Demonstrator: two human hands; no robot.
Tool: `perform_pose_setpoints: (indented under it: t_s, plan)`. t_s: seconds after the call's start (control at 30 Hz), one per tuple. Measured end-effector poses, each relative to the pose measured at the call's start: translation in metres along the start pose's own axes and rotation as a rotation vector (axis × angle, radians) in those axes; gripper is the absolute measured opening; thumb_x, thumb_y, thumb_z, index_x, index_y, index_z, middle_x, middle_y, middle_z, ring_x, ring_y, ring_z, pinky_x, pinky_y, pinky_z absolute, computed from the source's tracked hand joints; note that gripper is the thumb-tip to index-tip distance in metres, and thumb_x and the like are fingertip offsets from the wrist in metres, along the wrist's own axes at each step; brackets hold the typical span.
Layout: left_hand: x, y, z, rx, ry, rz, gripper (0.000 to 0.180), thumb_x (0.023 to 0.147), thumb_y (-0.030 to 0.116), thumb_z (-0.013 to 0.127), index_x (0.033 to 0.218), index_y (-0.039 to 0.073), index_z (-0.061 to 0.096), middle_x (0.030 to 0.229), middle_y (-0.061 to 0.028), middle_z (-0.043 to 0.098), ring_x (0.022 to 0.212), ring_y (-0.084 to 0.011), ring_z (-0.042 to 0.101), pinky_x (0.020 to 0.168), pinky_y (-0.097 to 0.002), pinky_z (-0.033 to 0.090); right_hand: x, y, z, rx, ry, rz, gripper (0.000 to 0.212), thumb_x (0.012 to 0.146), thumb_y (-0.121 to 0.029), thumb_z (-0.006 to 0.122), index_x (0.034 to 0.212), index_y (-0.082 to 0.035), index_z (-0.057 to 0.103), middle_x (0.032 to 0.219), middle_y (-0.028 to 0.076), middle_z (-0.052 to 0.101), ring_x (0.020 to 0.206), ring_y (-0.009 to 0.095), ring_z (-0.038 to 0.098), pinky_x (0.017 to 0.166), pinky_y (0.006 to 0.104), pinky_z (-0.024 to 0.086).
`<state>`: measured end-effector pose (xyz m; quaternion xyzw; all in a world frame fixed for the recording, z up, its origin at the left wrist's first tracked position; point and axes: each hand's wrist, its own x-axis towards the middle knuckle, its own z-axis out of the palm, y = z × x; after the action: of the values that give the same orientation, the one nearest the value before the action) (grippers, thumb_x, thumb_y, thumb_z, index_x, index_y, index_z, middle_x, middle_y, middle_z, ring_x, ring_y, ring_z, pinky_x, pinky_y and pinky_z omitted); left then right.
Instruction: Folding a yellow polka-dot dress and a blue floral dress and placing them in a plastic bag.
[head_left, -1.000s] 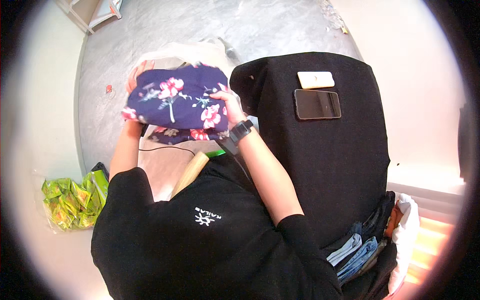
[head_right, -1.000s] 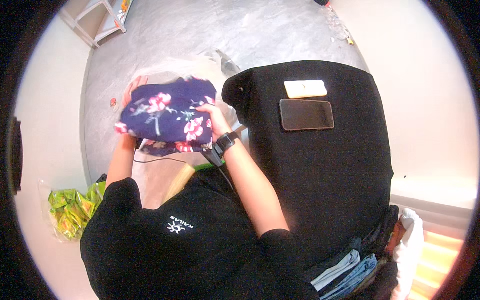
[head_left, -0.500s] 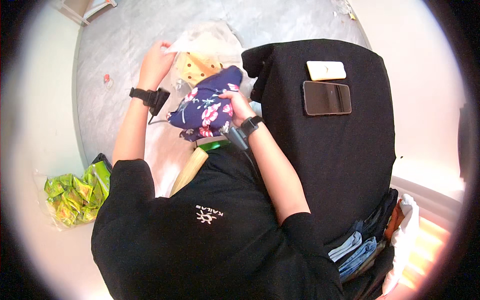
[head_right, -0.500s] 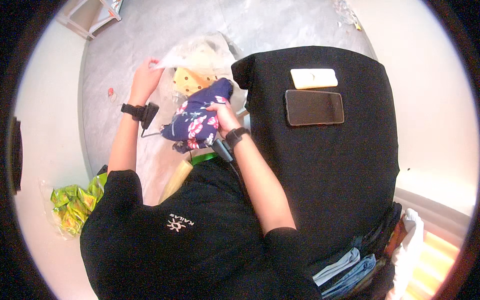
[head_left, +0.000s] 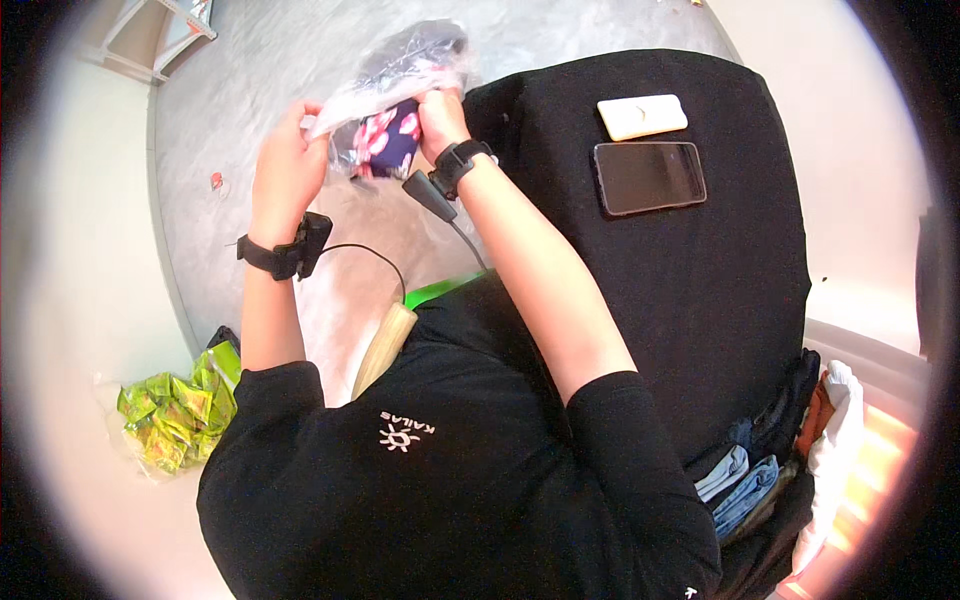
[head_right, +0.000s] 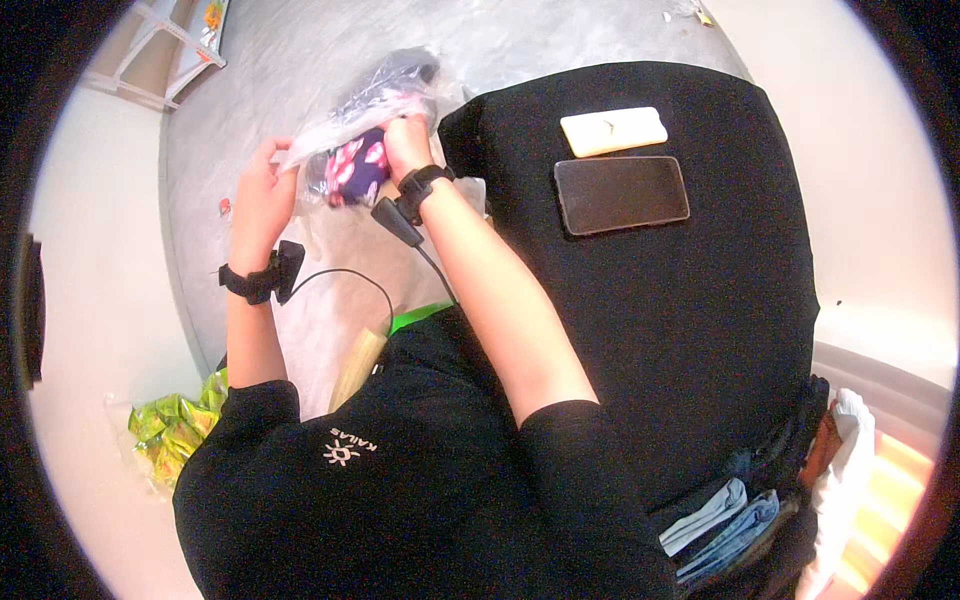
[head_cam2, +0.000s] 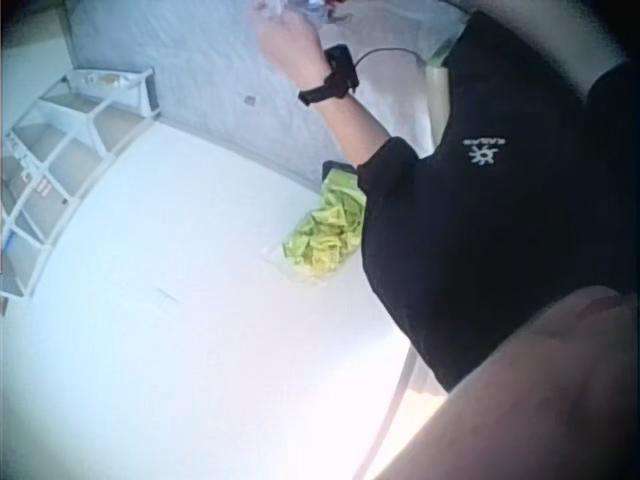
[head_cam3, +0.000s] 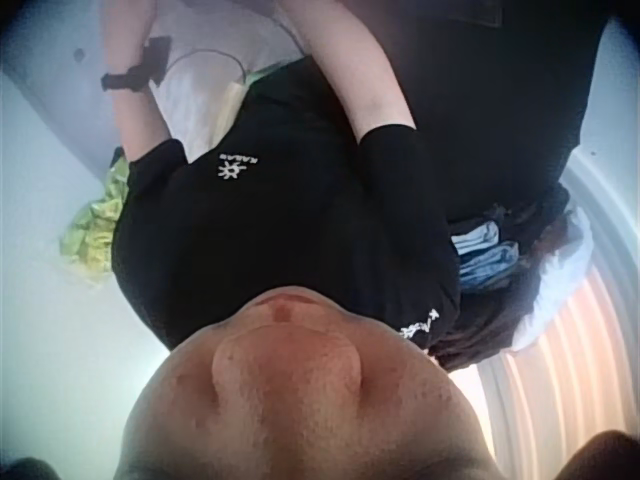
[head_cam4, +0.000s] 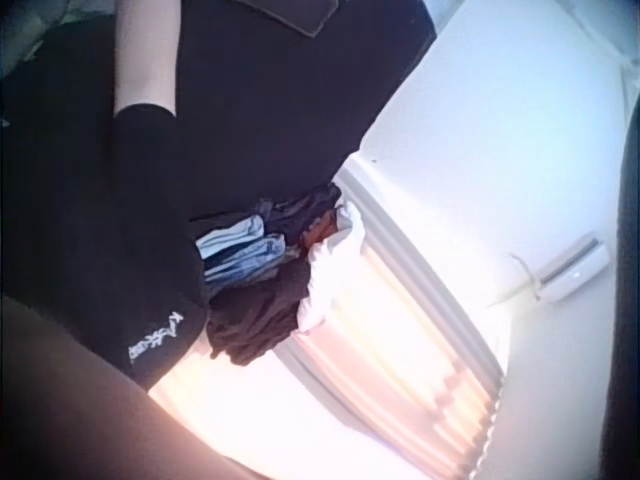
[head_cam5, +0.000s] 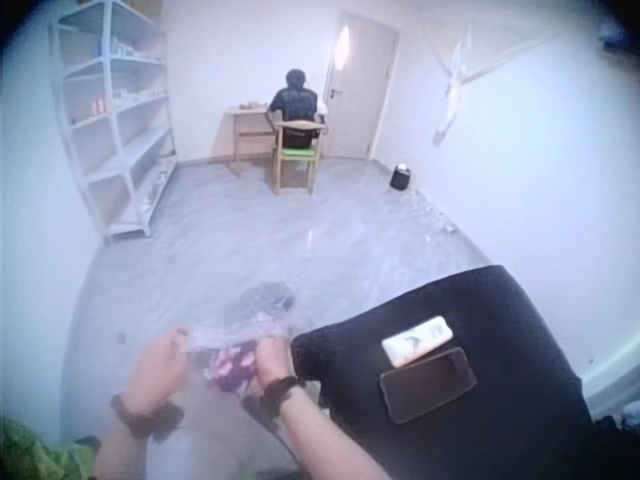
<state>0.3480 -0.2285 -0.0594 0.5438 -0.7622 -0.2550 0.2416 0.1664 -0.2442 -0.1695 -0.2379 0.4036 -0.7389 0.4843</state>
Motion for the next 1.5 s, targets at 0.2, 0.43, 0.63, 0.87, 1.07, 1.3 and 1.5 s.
perform_pose_setpoints:
  t_s: [0.2,0.43,0.63,0.87,1.07,1.3,1.5]
  plan:
    - [0.017,0.01,0.001,0.029,0.191,0.087,0.024,0.082,0.011,0.053,0.105,0.008,0.058,0.075,-0.0181,0.064,0.072,-0.032,0.064,0.065,-0.0389,0.046,-0.018,0.065,-0.071,-0.549,0.241,0.251,0.031,0.089,-0.012,0.056,0.119,-0.003,0.055,0.095,0.009,0.063,0.082,0.021,0.06,0.075,0.0348,0.048]
    - [0.013,-0.002,0.002,-0.028,0.044,-0.034,0.021,0.084,0.015,0.059,0.103,0.007,0.06,0.078,-0.0181,0.064,0.071,-0.0295,0.062,0.065,-0.0374,0.046,-0.066,0.072,-0.146,-1.033,0.421,0.487,0.04,0.074,-0.009,0.05,0.107,0.011,0.06,0.11,0.026,0.063,0.108,0.033,0.06,0.092,0.0356,0.044]
    - [0.011,-0.008,-0.011,0.225,-0.255,-0.024,0.032,0.083,0.022,0.063,0.111,0.006,0.057,0.086,-0.019,0.064,0.078,-0.0278,0.063,0.069,-0.0369,0.047,-0.031,0.031,-0.096,-0.938,0.359,0.405,0.04,0.075,-0.014,0.056,0.11,0.006,0.057,0.117,0.029,0.057,0.114,0.039,0.054,0.098,0.0395,0.042]
    - [0.005,-0.018,-0.013,0.304,-0.346,-0.079,0.04,0.082,0.027,0.064,0.116,0.007,0.056,0.085,-0.0183,0.065,0.081,-0.0298,0.064,0.072,-0.0386,0.047,0.001,0.012,-0.073,-0.782,0.685,0.143,0.056,0.077,-0.003,0.039,0.133,0.004,0.036,0.129,0.026,0.047,0.115,0.031,0.053,0.094,0.0379,0.044]
    - [0.009,-0.016,-0.013,0.083,-0.269,-0.089,0.033,0.086,0.02,0.057,0.115,0.005,0.054,0.078,-0.0159,0.061,0.072,-0.0261,0.059,0.068,-0.0356,0.045,-0.025,0.0,-0.063,-1.025,0.412,0.305,0.05,0.079,-0.007,0.048,0.124,0.012,0.038,0.119,0.031,0.052,0.113,0.039,0.052,0.099,0.0402,0.038]
    - [0.003,0.0,0.0,-0.099,-0.141,0.065,0.029,0.086,0.007,0.048,0.114,0.004,0.053,0.076,-0.0095,0.056,0.067,-0.0155,0.051,0.063,-0.0297,0.041,-0.02,0.004,-0.05,-0.844,0.323,0.163,0.041,0.078,-0.005,0.056,0.116,0.005,0.045,0.118,0.029,0.055,0.112,0.041,0.054,0.097,0.0398,0.041]
    - [0.022,-0.001,0.001,-0.248,0.096,-0.018,0.035,0.087,0.008,0.05,0.122,0.007,0.049,0.081,-0.0042,0.064,0.069,-0.0084,0.053,0.065,-0.0226,0.041,0.008,0.02,-0.045,-0.445,0.304,-0.079,0.03,0.093,-0.015,0.053,0.117,0.002,0.047,0.116,0.017,0.058,0.108,0.025,0.055,0.094,0.0334,0.04]
